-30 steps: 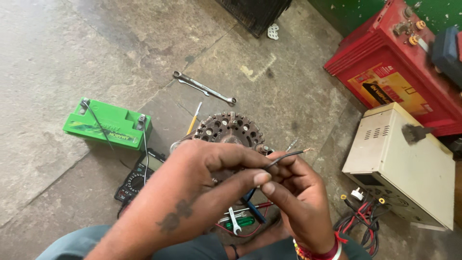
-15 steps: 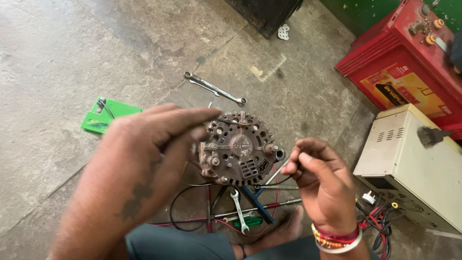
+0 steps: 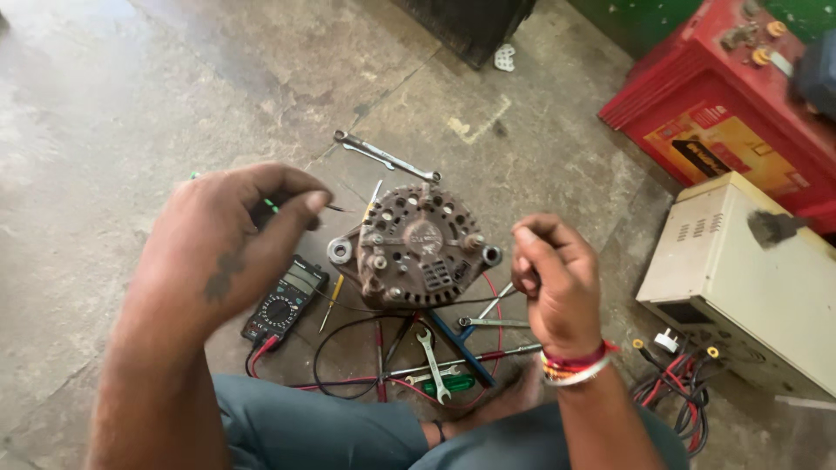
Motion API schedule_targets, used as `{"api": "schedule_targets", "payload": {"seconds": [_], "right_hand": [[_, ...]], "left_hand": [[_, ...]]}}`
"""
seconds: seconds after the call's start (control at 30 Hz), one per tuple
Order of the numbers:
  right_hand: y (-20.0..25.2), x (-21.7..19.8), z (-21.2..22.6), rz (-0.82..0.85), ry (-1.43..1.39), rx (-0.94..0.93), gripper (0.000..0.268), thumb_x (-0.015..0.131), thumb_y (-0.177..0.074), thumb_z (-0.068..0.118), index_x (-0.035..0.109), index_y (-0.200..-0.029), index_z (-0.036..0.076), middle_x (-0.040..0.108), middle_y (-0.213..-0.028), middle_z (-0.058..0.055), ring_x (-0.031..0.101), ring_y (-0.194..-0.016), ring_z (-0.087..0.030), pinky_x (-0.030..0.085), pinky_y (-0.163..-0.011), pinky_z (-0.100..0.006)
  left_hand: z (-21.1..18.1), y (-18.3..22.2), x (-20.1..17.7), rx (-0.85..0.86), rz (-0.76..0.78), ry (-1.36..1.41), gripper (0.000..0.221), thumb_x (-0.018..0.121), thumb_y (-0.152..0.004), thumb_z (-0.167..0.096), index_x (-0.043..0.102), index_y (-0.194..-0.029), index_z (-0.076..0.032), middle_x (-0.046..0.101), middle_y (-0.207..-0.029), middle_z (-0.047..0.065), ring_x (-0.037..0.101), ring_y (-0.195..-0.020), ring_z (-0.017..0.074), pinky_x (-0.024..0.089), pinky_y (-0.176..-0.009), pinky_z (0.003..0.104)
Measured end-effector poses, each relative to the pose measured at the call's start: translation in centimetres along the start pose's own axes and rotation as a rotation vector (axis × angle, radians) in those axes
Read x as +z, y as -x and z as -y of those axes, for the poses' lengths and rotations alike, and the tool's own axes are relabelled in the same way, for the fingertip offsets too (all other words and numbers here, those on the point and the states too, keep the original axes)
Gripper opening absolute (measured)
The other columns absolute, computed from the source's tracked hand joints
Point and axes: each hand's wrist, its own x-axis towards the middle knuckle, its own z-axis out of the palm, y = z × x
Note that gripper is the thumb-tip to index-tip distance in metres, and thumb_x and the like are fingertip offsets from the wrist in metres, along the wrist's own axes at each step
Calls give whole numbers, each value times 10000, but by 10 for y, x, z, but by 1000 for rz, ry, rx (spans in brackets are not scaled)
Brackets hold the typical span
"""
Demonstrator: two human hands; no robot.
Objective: The person connects wires to terminals on an alternator and uses a small wrench to tighten nuts on the terminal posts.
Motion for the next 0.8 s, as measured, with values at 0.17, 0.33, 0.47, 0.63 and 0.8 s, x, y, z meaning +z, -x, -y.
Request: {"api": "schedule_targets", "payload": {"seconds": [0.17, 0.33, 0.47, 0.63, 0.8], "right_hand": [[11, -12, 13, 115, 68, 53, 58, 634, -946, 89, 661, -935, 40, 447, -623, 76, 351, -506, -23, 253, -450, -214], [17, -20, 11, 78, 141, -22, 94, 639, -930, 107, 683, -858, 65, 478, -612, 89, 390, -516, -15, 277, -454, -216], [26, -20, -1, 11, 127, -51, 91, 668, -938, 138, 720, -912, 68, 450, -617, 76, 343, -498, -34, 243, -443, -224], [42, -28, -26, 7, 311, -358, 175, 640, -1008, 168, 731, -995, 20, 662, -811, 20, 577, -727, -53, 471, -659, -230], [63, -35, -29, 109, 166, -132, 153, 668, -965, 140, 732, -972, 2, 679, -796, -19, 608, -676, -98, 507, -614, -264]], "left_hand": [[49, 15, 29, -35, 292, 186, 330, 693, -889, -306, 781, -1120, -88, 823, -912, 48, 728, -808, 122, 587, -757, 319], [110, 69, 90, -209, 385, 408, 278, 665, -936, -147, 791, -1160, -41, 791, -902, 46, 592, -656, 95, 517, -614, 300], [114, 87, 111, -262, 293, 383, 343, 568, -944, -80, 757, -1231, -81, 808, -943, 52, 583, -630, 149, 494, -584, 352], [69, 119, 111, 128, 87, -170, 330, 665, -845, -184, 791, -1145, -124, 798, -1024, 128, 765, -966, 253, 573, -884, 362], [-4, 167, 80, -182, -110, -184, 330, 706, -923, -411, 795, -1134, -172, 774, -1054, 146, 730, -1013, 310, 536, -934, 407]]}}
